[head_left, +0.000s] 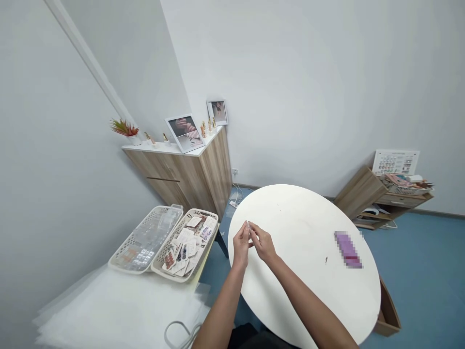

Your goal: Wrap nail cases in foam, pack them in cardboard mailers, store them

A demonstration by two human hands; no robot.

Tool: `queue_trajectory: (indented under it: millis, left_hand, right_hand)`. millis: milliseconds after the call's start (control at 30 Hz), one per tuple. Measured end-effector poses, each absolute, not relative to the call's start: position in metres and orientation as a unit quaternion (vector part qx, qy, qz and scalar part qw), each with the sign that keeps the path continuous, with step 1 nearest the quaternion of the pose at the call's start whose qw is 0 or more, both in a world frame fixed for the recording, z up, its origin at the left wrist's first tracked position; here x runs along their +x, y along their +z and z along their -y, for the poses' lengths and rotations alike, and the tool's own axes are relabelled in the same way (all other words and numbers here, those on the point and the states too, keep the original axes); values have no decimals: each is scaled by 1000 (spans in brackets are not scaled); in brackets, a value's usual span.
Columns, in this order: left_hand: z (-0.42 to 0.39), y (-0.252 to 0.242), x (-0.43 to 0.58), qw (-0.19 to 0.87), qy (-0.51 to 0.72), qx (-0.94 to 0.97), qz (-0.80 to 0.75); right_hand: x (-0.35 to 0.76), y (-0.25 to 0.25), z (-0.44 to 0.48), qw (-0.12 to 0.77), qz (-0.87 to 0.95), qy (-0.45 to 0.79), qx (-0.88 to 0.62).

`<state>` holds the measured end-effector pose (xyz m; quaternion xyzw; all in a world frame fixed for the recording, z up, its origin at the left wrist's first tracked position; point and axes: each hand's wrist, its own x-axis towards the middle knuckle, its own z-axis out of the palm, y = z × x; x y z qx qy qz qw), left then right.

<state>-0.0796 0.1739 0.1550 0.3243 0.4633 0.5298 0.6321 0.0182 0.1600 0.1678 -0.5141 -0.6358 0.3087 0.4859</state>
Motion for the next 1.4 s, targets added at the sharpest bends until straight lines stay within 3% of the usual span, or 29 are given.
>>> queue_trajectory:
  millis: [267,467,700,1000,1267,1400]
  left_hand:
    - [-170,147,-76,639,525,310,-470]
    - [-177,139,-92,752,447,290,-389]
    - [-183,100,-110,826,343,232,-383]
    - [-151,18,-110,700,329,238,-588]
    - [-132,17,-127,615,382,293,-625]
    - [-130,34,-149,555,430,348,-621]
  right_hand:
    - [24,149,-164,506,585,340,-535]
    - [52,146,-172,494,537,424,-536]
    - [86,104,-162,452,526,359,-625]
    - [86,3,-130,441,377,443,-683]
    - [99,-32,-117,312,492,214,-784]
    - [78,-17,-142,283,557,198,-755]
